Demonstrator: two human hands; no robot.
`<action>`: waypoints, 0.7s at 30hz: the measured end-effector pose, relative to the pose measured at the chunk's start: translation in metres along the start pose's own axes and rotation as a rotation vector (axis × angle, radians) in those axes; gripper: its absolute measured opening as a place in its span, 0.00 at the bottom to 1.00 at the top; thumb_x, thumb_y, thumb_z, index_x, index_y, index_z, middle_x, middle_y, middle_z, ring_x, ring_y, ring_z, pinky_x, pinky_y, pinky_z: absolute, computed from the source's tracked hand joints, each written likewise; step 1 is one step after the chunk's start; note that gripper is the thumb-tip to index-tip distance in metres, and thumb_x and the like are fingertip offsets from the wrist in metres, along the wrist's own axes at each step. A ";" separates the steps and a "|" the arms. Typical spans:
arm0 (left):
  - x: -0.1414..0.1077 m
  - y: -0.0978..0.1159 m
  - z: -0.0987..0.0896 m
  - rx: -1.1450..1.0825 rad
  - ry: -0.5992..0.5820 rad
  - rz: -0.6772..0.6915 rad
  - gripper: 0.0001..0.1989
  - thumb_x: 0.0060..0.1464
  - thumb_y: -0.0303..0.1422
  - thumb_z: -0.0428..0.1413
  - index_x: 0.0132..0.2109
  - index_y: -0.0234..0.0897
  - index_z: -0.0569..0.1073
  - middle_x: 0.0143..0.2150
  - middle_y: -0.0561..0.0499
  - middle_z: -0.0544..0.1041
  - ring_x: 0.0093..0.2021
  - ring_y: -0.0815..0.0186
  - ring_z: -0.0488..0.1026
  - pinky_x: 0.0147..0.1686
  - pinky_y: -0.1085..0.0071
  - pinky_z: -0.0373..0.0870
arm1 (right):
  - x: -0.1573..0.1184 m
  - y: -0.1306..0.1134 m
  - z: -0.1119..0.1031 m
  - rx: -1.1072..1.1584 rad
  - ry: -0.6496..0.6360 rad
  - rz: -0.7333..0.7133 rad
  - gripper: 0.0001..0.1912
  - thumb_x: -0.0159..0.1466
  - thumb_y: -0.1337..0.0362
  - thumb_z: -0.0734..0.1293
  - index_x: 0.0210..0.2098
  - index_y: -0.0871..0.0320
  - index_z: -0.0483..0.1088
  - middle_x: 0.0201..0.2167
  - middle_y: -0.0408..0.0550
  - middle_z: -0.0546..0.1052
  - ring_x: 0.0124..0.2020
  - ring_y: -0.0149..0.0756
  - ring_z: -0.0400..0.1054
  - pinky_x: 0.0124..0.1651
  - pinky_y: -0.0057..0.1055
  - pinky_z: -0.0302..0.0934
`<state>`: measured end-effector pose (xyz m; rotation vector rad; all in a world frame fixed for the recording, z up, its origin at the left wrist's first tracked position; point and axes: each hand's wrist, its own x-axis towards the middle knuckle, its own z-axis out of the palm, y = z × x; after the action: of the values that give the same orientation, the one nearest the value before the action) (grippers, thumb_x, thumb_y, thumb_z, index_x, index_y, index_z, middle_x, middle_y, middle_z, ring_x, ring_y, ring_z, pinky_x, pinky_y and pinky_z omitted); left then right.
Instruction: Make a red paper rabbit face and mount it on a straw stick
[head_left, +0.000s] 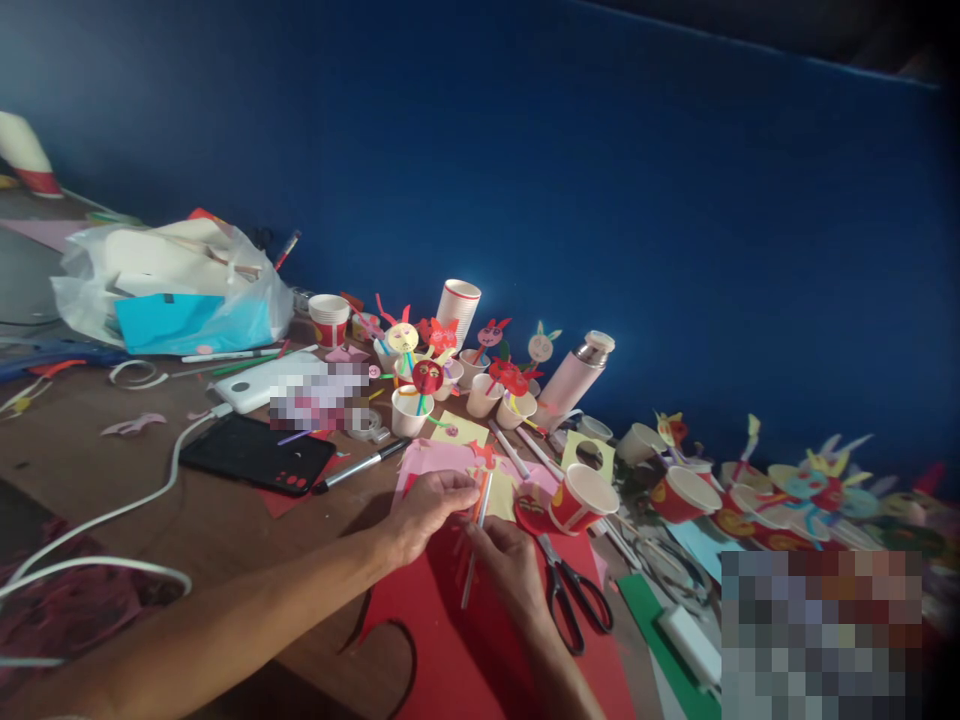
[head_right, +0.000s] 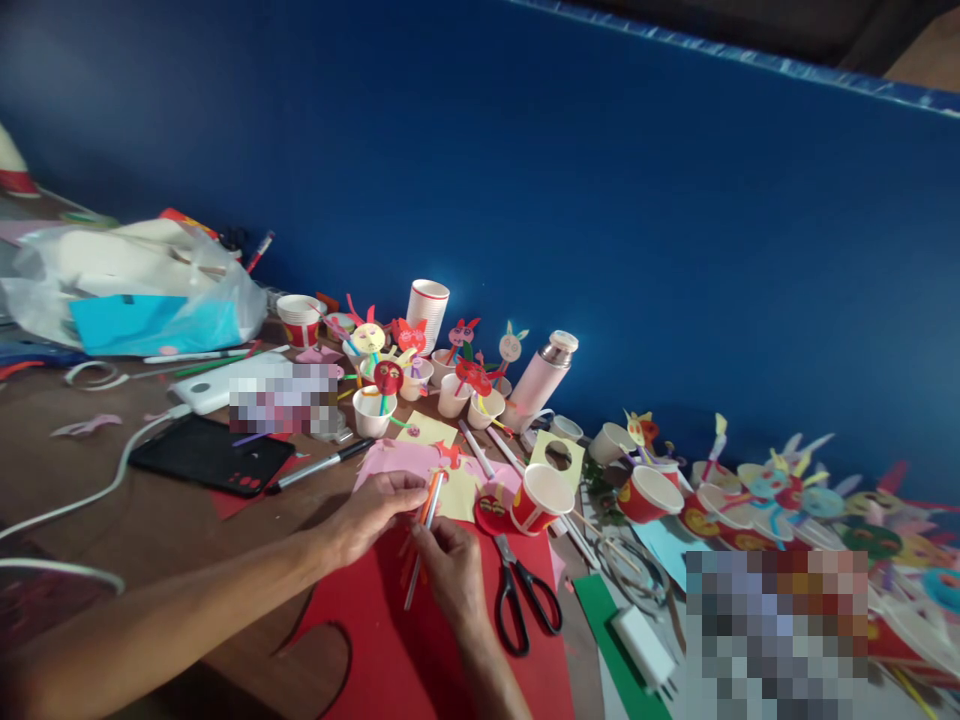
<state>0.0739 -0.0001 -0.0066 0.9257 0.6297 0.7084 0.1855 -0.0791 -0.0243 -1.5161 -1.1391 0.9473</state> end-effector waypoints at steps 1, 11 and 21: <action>-0.001 0.001 0.001 0.003 0.007 0.000 0.12 0.40 0.35 0.61 0.30 0.30 0.73 0.24 0.51 0.72 0.25 0.71 0.66 0.28 0.75 0.60 | 0.000 0.001 0.000 -0.002 0.002 0.001 0.16 0.55 0.55 0.63 0.20 0.60 0.62 0.17 0.37 0.56 0.20 0.26 0.49 0.22 0.23 0.45; -0.003 0.001 0.002 0.085 0.058 0.046 0.12 0.40 0.36 0.60 0.32 0.31 0.75 0.26 0.51 0.74 0.26 0.70 0.66 0.29 0.75 0.60 | -0.001 0.000 0.000 -0.025 0.028 -0.002 0.18 0.55 0.53 0.63 0.18 0.60 0.61 0.15 0.37 0.57 0.19 0.26 0.50 0.21 0.23 0.46; -0.006 0.001 -0.002 0.085 -0.116 -0.010 0.18 0.46 0.44 0.57 0.32 0.29 0.75 0.28 0.48 0.75 0.26 0.69 0.67 0.29 0.73 0.59 | -0.002 0.002 0.000 -0.066 0.035 -0.016 0.19 0.55 0.51 0.63 0.20 0.61 0.66 0.15 0.39 0.62 0.19 0.27 0.53 0.21 0.23 0.46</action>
<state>0.0688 -0.0033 -0.0057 1.0339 0.5650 0.6185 0.1850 -0.0806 -0.0260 -1.5687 -1.1658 0.8770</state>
